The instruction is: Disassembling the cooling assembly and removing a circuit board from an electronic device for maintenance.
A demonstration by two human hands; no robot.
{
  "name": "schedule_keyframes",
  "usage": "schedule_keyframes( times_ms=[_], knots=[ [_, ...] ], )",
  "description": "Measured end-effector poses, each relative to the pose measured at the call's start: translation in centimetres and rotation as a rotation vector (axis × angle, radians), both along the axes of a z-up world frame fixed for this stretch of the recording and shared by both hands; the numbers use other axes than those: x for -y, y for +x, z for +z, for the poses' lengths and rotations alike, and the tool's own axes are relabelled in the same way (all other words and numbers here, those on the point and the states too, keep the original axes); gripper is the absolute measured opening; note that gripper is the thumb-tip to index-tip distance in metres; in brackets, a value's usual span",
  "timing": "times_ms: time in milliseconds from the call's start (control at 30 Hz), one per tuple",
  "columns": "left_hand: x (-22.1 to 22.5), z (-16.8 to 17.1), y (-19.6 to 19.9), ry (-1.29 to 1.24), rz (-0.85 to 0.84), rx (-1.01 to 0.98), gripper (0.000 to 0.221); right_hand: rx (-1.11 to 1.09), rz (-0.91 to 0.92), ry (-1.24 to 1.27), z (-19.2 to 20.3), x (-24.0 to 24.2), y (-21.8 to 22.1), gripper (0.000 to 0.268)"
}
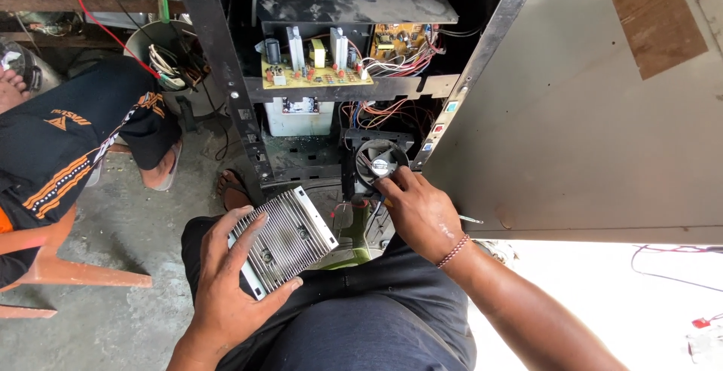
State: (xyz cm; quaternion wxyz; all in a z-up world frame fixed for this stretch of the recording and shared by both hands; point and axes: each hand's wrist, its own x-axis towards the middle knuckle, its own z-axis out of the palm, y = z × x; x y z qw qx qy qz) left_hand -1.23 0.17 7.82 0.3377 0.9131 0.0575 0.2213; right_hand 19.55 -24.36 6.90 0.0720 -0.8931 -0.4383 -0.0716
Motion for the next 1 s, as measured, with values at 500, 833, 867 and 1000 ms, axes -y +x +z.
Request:
schedule_keyframes(
  times_ms=[500, 833, 867, 1000],
  knots=[
    [-1.5, 0.9, -2.7, 0.005, 0.084, 0.007, 0.097, -0.092, 0.156, 0.016, 0.3, -6.4, -0.2, 0.044],
    [-1.9, 1.1, -3.7, 0.028, 0.113, 0.009, 0.096, -0.096, 0.145, -0.009, -2.4, -10.6, 0.5, 0.026],
    [-1.9, 1.2, -3.8, 0.028, 0.111, 0.010, 0.096, -0.092, 0.145, -0.032, -2.1, -10.6, 0.2, 0.026],
    [-1.9, 1.2, -4.2, 0.012, 0.119, -0.010, 0.098, -0.110, 0.150, -0.101, -0.4, -10.4, -1.3, 0.033]
  ],
)
